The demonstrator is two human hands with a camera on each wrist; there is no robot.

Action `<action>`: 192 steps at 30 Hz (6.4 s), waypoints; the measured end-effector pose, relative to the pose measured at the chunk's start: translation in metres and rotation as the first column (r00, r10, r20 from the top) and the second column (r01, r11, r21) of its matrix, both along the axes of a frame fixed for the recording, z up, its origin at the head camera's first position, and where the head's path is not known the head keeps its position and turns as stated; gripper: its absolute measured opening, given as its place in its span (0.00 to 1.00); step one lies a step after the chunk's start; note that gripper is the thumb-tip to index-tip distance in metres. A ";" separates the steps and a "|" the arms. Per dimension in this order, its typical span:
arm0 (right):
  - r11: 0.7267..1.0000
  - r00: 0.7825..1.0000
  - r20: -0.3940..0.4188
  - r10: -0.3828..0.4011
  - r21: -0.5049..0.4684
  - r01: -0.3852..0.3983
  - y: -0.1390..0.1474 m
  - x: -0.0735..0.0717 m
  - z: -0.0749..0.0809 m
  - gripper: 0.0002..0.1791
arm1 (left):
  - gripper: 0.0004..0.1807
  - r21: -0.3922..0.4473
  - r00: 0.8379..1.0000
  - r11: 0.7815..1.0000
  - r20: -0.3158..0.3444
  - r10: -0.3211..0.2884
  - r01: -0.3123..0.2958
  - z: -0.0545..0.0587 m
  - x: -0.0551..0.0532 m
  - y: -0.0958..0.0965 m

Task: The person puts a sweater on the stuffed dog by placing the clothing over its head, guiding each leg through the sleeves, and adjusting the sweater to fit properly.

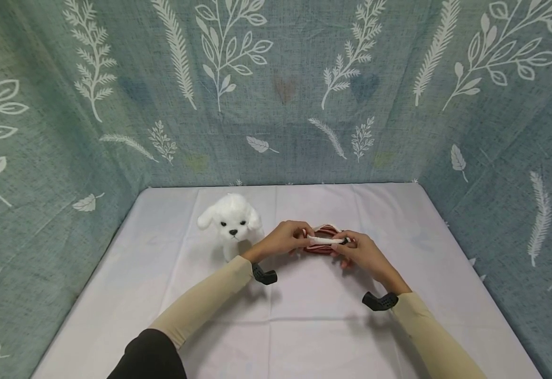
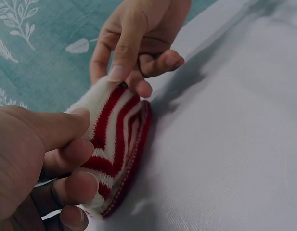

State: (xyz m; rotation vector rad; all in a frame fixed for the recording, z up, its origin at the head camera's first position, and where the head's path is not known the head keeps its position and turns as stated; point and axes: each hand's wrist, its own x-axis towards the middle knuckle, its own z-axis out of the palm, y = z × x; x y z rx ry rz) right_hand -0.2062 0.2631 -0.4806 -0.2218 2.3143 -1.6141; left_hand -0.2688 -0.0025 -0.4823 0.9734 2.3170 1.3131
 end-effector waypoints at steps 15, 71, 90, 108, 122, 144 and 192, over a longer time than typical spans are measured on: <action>1.000 1.000 0.003 -0.004 -0.026 0.004 0.000 0.001 0.001 0.21 | 0.07 -0.054 1.000 0.999 0.013 -0.003 0.004 -0.001 0.003 0.006; 0.993 0.990 -0.140 0.014 -0.111 -0.029 -0.006 0.003 0.071 0.18 | 0.07 0.211 0.994 0.977 0.110 0.000 -0.023 0.075 0.017 -0.013; 0.992 0.969 -0.244 0.038 -0.104 -0.065 -0.029 -0.004 0.117 0.16 | 0.08 0.250 0.997 0.968 0.070 0.018 -0.036 0.125 0.017 -0.041; 0.980 0.959 -0.274 0.067 -0.163 -0.115 -0.059 -0.017 0.141 0.17 | 0.11 0.236 0.998 0.970 0.021 0.062 -0.065 0.151 0.013 -0.072; 0.959 0.948 -0.290 0.127 -0.207 -0.192 -0.086 -0.026 0.148 0.14 | 0.11 0.246 0.995 0.964 0.023 0.099 -0.101 0.162 0.019 -0.100; 0.928 0.934 -0.294 0.203 -0.247 -0.280 -0.130 -0.038 0.158 0.13 | 0.15 0.187 0.981 0.964 0.002 0.192 -0.189 0.171 0.025 -0.145; 0.920 0.912 -0.233 0.338 -0.124 -0.373 -0.193 -0.044 0.137 0.16 | 0.15 0.050 0.963 0.962 -0.014 0.269 -0.268 0.162 0.035 -0.209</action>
